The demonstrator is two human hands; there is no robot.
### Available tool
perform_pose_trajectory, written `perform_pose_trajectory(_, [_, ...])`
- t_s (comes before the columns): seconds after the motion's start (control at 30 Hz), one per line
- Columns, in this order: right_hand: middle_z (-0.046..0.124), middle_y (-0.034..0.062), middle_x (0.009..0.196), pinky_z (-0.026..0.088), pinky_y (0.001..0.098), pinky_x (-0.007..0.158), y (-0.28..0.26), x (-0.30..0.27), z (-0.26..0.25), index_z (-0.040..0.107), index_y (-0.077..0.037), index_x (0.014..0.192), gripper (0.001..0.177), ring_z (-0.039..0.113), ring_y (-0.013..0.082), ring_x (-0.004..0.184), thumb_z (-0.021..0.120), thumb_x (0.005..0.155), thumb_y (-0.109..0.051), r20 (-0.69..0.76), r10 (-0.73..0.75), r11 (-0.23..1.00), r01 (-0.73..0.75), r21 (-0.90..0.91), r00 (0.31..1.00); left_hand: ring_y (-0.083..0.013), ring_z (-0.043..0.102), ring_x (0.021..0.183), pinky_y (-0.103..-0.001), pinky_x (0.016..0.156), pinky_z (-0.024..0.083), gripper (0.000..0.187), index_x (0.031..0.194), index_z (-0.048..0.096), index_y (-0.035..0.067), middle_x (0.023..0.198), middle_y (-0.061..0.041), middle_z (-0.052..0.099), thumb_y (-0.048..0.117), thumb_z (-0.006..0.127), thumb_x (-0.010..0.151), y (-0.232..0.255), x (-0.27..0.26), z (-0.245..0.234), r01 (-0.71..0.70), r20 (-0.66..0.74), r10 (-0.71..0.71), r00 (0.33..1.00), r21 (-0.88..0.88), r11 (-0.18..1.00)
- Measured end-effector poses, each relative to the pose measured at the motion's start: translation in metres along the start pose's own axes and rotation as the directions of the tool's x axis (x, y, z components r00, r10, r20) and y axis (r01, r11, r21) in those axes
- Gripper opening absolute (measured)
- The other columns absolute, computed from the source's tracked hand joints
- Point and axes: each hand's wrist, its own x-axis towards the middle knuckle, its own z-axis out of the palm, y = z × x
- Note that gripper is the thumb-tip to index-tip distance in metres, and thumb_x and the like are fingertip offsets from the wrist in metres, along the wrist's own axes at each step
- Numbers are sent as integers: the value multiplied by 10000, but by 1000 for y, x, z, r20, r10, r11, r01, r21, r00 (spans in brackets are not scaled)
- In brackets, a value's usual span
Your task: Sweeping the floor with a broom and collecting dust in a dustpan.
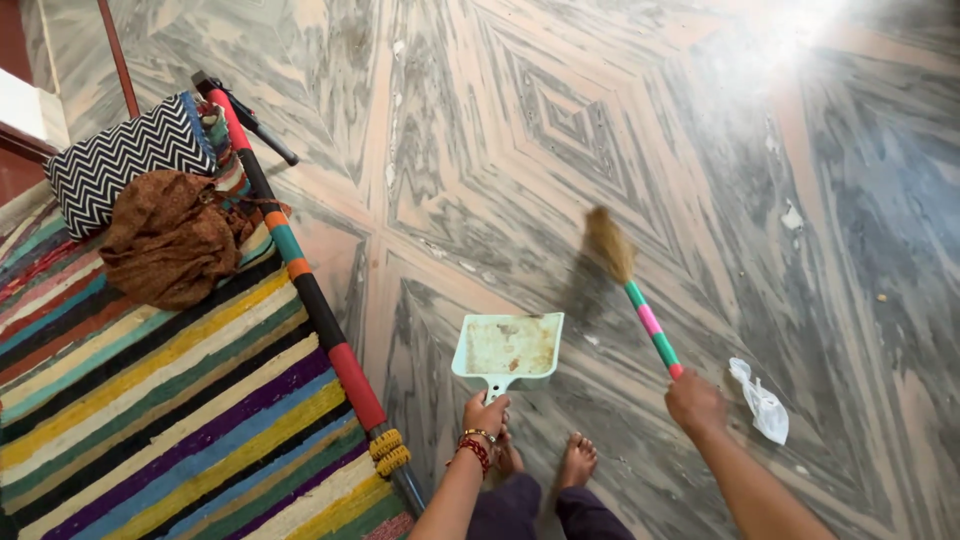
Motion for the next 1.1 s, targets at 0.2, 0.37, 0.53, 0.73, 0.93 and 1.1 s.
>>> perform_pose_trajectory(0.2, [764,204,918,574,563,822,-22,-38,49,515,-88,1198,332,757,409,884,446,1050,-377,56,-183,980,186,-68,982,-112,478,435,-305,393,449,159,1019,651,70,626,-17,545,145,693,885,9,42,3,-10,4,11,1000,-98,995])
perform_pose_trajectory(0.37, [742,198,902,528,587,827,-64,-63,47,549,-98,1073,331,717,421,896,586,946,-402,75,-303,952,305,-18,950,-127,446,423,-322,376,402,180,1020,614,37,624,-24,539,117,697,881,24,97,27,22,25,-17,1000,-186,982])
perform_pose_trajectory(0.53, [754,146,992,563,520,877,-106,1,40,592,-128,1087,323,732,360,978,589,931,-411,74,-332,931,339,-132,940,-152,480,428,-347,394,400,383,1245,616,95,621,-42,556,147,709,877,98,85,19,-15,64,11,998,72,997])
perform_pose_trajectory(0.73, [704,156,1242,550,525,956,-143,59,5,675,-182,1247,372,674,394,1184,581,982,-425,170,209,974,-220,49,963,-191,524,466,-369,434,443,763,1547,399,159,656,-90,589,161,752,870,115,157,-30,5,58,-13,998,138,990])
perform_pose_trajectory(0.93, [759,213,1027,571,550,845,-173,9,-23,548,-112,1280,409,738,429,989,513,1018,-424,3,95,992,-95,89,995,-162,563,458,-360,418,483,309,1090,665,22,622,-50,606,217,733,860,151,160,-55,-84,10,84,996,234,969])
perform_pose_trajectory(1.1, [752,117,829,568,522,732,-153,1,7,535,-146,1181,325,742,362,821,552,941,-364,19,-310,941,310,-133,950,-159,518,432,-366,388,449,180,961,634,37,596,-45,562,170,697,857,154,178,-44,-44,14,43,999,140,989])
